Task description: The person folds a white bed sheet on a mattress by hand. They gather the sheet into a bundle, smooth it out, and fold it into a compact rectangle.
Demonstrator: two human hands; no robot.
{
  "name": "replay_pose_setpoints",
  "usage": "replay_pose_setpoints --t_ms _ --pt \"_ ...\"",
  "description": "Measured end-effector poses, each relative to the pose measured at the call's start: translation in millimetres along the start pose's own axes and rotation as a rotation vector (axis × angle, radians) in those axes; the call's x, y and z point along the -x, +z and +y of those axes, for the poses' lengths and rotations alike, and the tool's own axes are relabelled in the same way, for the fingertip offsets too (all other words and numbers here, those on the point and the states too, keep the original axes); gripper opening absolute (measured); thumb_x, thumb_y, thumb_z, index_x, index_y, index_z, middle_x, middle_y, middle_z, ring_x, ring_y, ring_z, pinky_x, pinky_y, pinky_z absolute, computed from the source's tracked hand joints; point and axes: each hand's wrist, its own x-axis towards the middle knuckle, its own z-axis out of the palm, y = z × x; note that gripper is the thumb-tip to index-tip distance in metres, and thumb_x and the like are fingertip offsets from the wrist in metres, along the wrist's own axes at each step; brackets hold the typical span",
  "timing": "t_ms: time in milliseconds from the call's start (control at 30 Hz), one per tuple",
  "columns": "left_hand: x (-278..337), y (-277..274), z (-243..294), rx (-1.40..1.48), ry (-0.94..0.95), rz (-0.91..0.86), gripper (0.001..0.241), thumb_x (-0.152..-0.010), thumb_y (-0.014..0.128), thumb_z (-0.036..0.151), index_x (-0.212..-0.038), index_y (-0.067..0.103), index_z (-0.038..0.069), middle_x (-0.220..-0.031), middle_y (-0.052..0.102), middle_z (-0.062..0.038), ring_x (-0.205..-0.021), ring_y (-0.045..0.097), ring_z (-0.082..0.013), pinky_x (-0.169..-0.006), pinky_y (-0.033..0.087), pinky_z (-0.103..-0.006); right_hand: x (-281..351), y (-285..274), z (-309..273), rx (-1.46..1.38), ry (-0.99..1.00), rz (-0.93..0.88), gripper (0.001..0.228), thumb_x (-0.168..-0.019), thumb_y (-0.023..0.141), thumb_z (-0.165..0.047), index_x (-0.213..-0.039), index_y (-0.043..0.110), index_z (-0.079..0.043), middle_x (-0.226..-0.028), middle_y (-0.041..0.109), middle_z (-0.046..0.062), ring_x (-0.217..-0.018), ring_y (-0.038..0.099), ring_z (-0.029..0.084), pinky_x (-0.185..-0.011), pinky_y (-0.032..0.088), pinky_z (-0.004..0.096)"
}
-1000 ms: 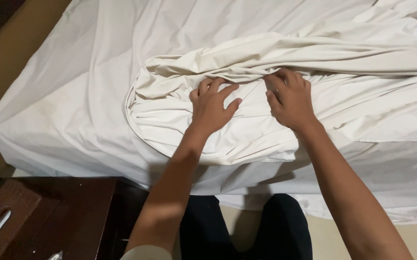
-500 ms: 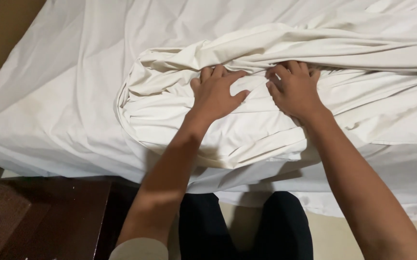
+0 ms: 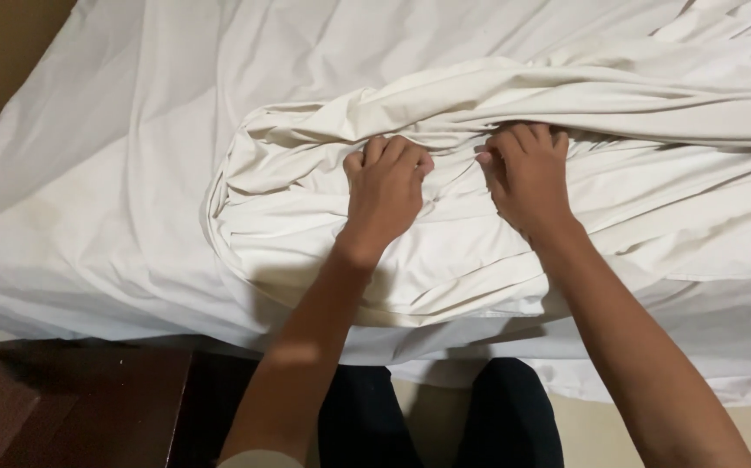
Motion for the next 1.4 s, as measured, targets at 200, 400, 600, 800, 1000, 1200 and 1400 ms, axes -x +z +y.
replay_pose_setpoints --t_ms 200,400,600,800,1000,1200,1400 --pt "4 -6 6 0.063 0.118 0.102 0.007 -0.098 0.063 0.006 -0.097 0.062 0.013 -0.091 0.063 0.005 -0.086 0.060 -0.0177 -0.085 0.038 -0.0384 9 -3 -1 -0.137 -0.063 0.113 0.012 -0.104 0.067 -0.011 -0.106 0.059 -0.003 -0.100 0.059 0.015 -0.095 0.053 0.038 -0.089 0.041 0.048" --pt "10 -11 13 0.068 0.196 0.119 0.009 -0.097 0.067 0.008 -0.091 0.062 0.012 -0.074 0.062 0.002 -0.066 0.058 -0.0194 -0.070 0.038 -0.0383 15 -17 -12 -0.121 -0.115 0.185 0.015 -0.092 0.069 -0.007 -0.085 0.056 -0.005 -0.079 0.055 0.013 -0.075 0.053 0.036 -0.073 0.041 0.046" --pt "15 -26 20 0.182 0.163 0.114 0.024 -0.090 0.074 0.020 -0.072 0.062 0.010 -0.060 0.060 -0.006 -0.053 0.057 -0.0284 -0.057 0.042 -0.0403 19 -28 -26 -0.196 0.021 0.027 0.024 -0.092 0.068 -0.020 -0.072 0.067 -0.007 -0.064 0.062 0.008 -0.058 0.057 0.031 -0.063 0.048 0.041" --pt "21 -13 16 0.135 -0.008 -0.065 0.033 -0.090 0.071 0.026 -0.062 0.064 0.010 -0.057 0.060 -0.010 -0.052 0.057 -0.0347 -0.062 0.049 -0.0441 17 -30 -31 -0.149 0.245 -0.246 0.028 -0.086 0.059 -0.029 -0.071 0.074 -0.010 -0.057 0.065 0.006 -0.054 0.063 0.028 -0.056 0.050 0.041" --pt "24 -9 16 0.126 -0.110 -0.122 0.027 -0.091 0.071 0.030 -0.071 0.068 0.012 -0.059 0.062 -0.008 -0.058 0.060 -0.0334 -0.073 0.052 -0.0450 22 -20 -22 -0.173 0.215 -0.182 0.023 -0.087 0.062 -0.030 -0.087 0.076 -0.012 -0.060 0.067 0.003 -0.056 0.066 0.027 -0.058 0.051 0.040" --pt "20 -21 21 0.011 -0.160 -0.168 0.038 -0.085 0.075 0.034 -0.120 0.067 0.021 -0.115 0.064 -0.001 -0.114 0.054 -0.0253 -0.097 0.042 -0.0460 23 -22 -21 -0.095 0.077 0.014 0.045 -0.080 0.072 -0.030 -0.119 0.066 -0.007 -0.130 0.064 0.018 -0.122 0.057 0.037 -0.100 0.044 0.051" --pt "13 -23 22 -0.054 -0.104 -0.169 0.078 -0.078 0.081 0.046 -0.149 0.051 0.029 -0.160 0.036 -0.012 -0.146 0.025 -0.0415 -0.111 0.023 -0.0635 20 -10 -7 0.013 -0.007 -0.027 0.082 -0.080 0.072 -0.037 -0.154 0.051 -0.010 -0.159 0.034 0.030 -0.144 0.029 0.050 -0.116 0.023 0.062"
